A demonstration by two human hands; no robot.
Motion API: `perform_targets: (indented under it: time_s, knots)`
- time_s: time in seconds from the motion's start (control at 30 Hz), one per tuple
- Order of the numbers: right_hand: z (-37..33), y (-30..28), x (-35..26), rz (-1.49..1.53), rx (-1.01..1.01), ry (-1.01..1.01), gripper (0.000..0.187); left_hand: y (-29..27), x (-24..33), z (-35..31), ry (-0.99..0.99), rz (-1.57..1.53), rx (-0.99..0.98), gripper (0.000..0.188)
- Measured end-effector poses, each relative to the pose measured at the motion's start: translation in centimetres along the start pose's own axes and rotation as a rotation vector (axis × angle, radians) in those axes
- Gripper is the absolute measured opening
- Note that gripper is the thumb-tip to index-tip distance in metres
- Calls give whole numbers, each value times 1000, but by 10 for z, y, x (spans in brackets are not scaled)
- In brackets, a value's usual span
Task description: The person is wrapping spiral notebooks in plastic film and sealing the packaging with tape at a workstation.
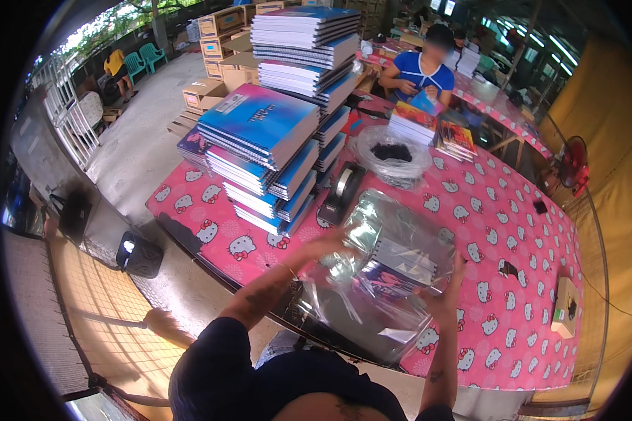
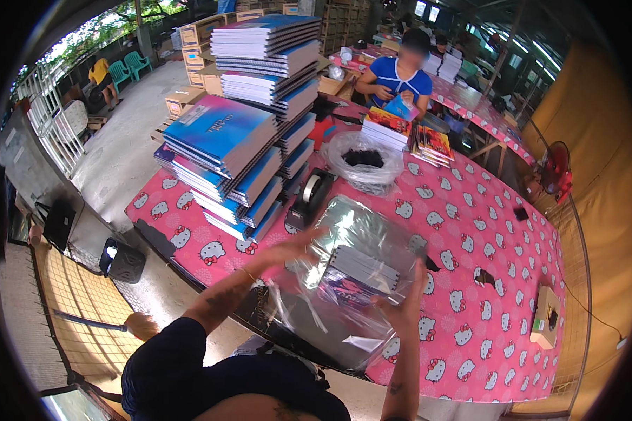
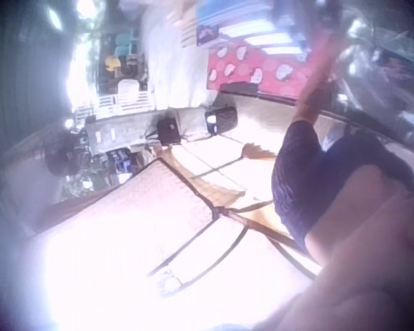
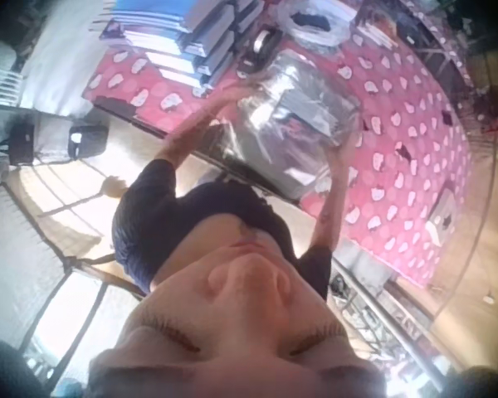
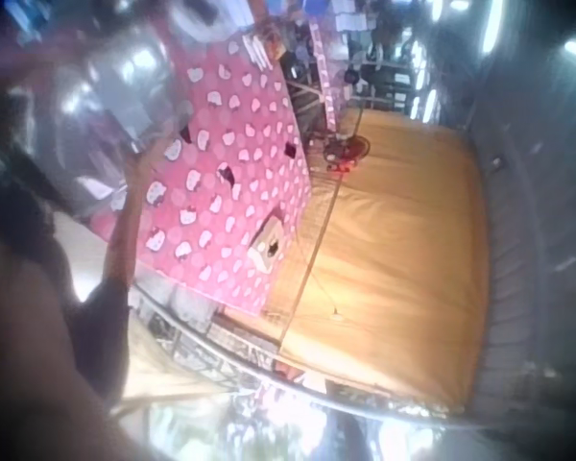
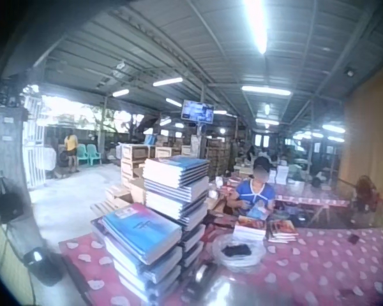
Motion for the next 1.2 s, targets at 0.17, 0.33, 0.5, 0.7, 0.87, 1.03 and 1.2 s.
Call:
perform_targets:
  time_s: [0.17, 0.33, 0.5, 0.7, 0.87, 1.03, 1.2]
  knots:
    - [31, 35, -87, -607, -356, -315, 49, -79, -114, 28, -357, 253, 729, 44]
    - [55, 68, -101, -608, -261, -313, 40, -78, -127, 40, -259, -201, 762, 18]
    - [61, 88, -97, -603, -316, -268, 39, -40, -131, 4, -386, -379, 782, 15]
    - [62, 103, -94, -584, -349, -224, 41, -55, -103, -4, -393, 498, 634, 12]
    - [67, 103, -96, -581, -388, -102, 43, -58, 57, -12, 229, -587, 201, 19]
    - [68, 109, -93, -521, -505, -47, 41, -64, 125, 12, 440, -152, -18, 28]
    - [48, 68, -92, -649, -495, -132, 40, -74, 142, 23, 539, -48, -101, 9]
Point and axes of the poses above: each hand's wrist, its own z-axis towards the middle knuckle, its own y-axis out of the palm, x = y × z, the point moved 7 cm from there along z, towards the middle knuckle, and after that the axes turned 7 degrees about z, right-handed, at the moved point
